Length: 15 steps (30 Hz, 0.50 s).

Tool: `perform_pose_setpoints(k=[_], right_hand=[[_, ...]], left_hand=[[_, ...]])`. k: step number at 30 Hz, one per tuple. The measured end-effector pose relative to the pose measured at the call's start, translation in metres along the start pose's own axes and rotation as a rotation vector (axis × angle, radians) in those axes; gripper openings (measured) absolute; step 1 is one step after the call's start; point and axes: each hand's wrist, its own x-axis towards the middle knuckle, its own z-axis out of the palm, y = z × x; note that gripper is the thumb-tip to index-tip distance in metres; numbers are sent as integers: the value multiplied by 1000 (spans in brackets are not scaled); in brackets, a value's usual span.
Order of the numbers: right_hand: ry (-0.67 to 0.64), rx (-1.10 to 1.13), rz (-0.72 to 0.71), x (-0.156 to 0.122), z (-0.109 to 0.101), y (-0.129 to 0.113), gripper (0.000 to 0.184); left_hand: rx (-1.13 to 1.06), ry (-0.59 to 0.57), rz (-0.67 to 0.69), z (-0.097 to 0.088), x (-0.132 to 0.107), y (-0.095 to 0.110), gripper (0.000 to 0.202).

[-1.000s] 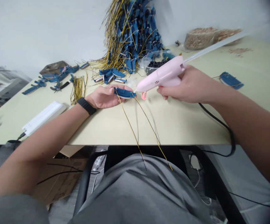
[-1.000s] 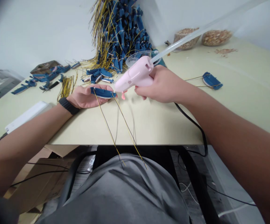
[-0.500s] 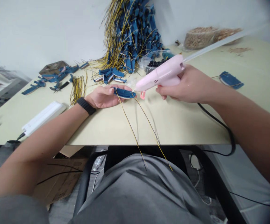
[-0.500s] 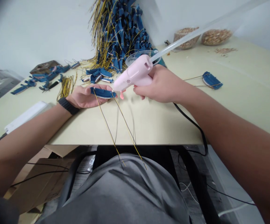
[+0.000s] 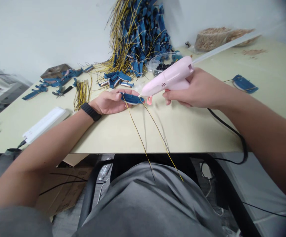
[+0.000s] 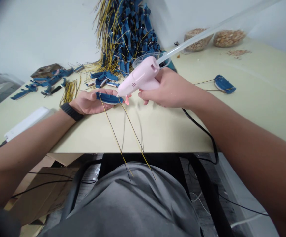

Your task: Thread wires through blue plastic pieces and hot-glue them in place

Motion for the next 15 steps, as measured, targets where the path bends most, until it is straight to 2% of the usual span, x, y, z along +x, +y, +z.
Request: perform_pose_setpoints(k=[6,12,15], right_hand=[[-62,51,31,-2,-9,1,20],[-127,15,48,1,-9,-12,30],[-151,12,39,5,-7,-18,35]], left_hand=[[36,-3,-45,-4,-1,1,79],[190,34,-65,-10,-1,0,101],[191,32,-67,-13,-2,-1,101]])
